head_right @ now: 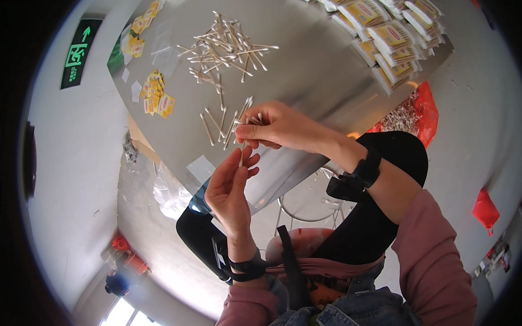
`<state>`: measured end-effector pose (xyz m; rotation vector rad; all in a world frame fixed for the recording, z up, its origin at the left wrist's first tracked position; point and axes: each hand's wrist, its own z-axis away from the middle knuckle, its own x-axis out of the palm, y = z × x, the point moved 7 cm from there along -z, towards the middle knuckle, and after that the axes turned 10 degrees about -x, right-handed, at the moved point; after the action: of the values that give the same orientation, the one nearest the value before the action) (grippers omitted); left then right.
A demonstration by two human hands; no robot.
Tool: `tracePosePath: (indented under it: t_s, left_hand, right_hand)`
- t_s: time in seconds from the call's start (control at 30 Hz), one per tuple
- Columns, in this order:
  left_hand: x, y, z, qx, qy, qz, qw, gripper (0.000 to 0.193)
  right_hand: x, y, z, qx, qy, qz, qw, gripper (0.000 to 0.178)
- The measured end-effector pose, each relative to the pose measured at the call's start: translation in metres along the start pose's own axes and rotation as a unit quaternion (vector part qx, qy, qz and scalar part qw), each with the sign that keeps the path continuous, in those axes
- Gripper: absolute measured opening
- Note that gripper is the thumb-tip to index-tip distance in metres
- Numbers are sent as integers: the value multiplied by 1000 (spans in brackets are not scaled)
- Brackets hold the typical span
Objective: Packaging individual cotton swabs into small plastic bags.
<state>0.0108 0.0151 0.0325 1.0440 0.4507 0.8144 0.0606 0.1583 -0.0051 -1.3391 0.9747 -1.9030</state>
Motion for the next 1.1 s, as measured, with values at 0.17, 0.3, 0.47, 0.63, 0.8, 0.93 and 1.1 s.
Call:
tracePosePath:
  t_s: [0.17, 0.3, 0.47, 0.63, 0.8, 0.93, 1.1]
  left_hand:
    - [-5, -8, -1, -20, -53, 35, 998, 27]
    - [9, -15, 0, -85, -114, 40, 989, 16]
    - [12, -9, 1, -66, -78, -142, 985, 13]
    - [-48, 36, -63, 198, 198, -385, 879, 28]
    - [-44, 33, -112, 114, 125, -447, 878, 30]
    - [-43, 30, -119, 97, 30, -383, 918, 22]
    - [-63, 17, -125, 124, -39, -303, 944, 22]
  right_hand:
    - [3, 0, 1, 13, -37, -11, 999, 27]
    - [0, -8, 10, 24, -65, 63, 996, 30]
    - [-53, -58, 80, -81, 27, 25, 996, 33]
    - [-117, -113, 235, -21, 347, 180, 920, 31]
    - [-202, -55, 330, 158, 414, 288, 849, 28]
    - [-242, -8, 327, 123, 461, 285, 831, 32]
    - [-187, -76, 258, -34, 418, 592, 688, 29]
